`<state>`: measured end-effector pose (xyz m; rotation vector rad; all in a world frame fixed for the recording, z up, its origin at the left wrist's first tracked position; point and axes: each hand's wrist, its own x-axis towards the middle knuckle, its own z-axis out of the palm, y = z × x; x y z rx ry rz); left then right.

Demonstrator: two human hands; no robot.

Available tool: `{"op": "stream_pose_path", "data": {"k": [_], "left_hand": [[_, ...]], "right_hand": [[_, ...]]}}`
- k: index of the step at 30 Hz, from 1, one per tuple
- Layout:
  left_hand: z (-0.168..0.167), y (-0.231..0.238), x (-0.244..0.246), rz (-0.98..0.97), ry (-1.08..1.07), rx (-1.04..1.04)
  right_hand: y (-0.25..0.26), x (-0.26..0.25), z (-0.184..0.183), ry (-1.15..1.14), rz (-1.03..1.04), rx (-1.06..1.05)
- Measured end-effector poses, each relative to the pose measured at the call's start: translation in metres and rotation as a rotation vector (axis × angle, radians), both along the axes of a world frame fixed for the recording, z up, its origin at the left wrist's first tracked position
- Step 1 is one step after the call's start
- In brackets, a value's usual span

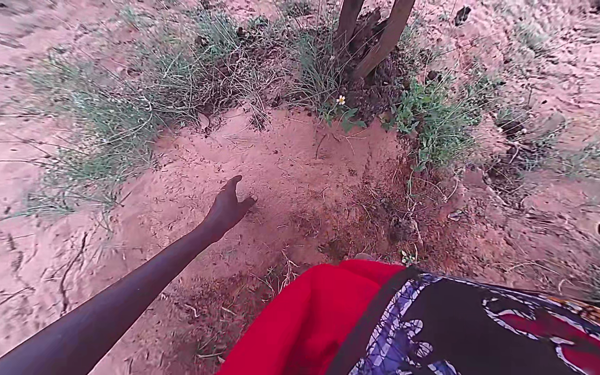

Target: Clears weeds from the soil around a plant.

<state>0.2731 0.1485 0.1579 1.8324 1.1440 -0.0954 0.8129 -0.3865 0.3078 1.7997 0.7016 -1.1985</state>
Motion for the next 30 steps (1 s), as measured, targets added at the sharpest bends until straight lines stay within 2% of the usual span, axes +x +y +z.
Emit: {"op": "stream_pose_path", "data": {"k": [1,2,4,7,11,14,18,20,24,27,30], "left_hand": [[-0.007,0.006,0.002,-0.006,-0.007,0.081],[-0.016,0.011,0.003,0.006,-0.025,0.153],[-0.037,0.014,0.002,0.076,-0.064,0.272],[-0.069,0.010,-0.006,0.134,0.026,0.377],[-0.094,0.013,-0.016,0.173,0.170,0.387],[-0.114,0.018,-0.027,0.159,0.166,0.520],[-0.125,0.011,-0.023,0.169,0.210,0.591],[-0.122,0.012,-0.018,0.160,0.248,0.584],[-0.116,0.010,-0.016,0.157,0.273,0.536],[-0.112,0.004,-0.010,0.223,0.246,0.503],[-0.112,0.000,-0.010,0.261,0.215,0.487]], "right_hand": [[0.055,-0.015,-0.018,-0.205,-0.074,0.001],[0.096,-0.019,-0.030,-0.267,-0.072,0.203],[0.175,-0.024,-0.052,-0.271,-0.013,0.601],[0.291,-0.050,-0.076,-0.261,0.041,0.913],[0.376,-0.082,-0.109,-0.211,0.004,1.191],[0.405,-0.116,-0.132,-0.133,0.038,1.297],[0.417,-0.148,-0.148,0.089,0.143,1.114],[0.426,-0.146,-0.159,0.063,0.073,1.086],[0.437,-0.135,-0.159,-0.144,-0.043,0.988],[0.425,-0.127,-0.163,-0.196,-0.251,1.062],[0.408,-0.122,-0.182,-0.063,-0.315,1.210]]}}
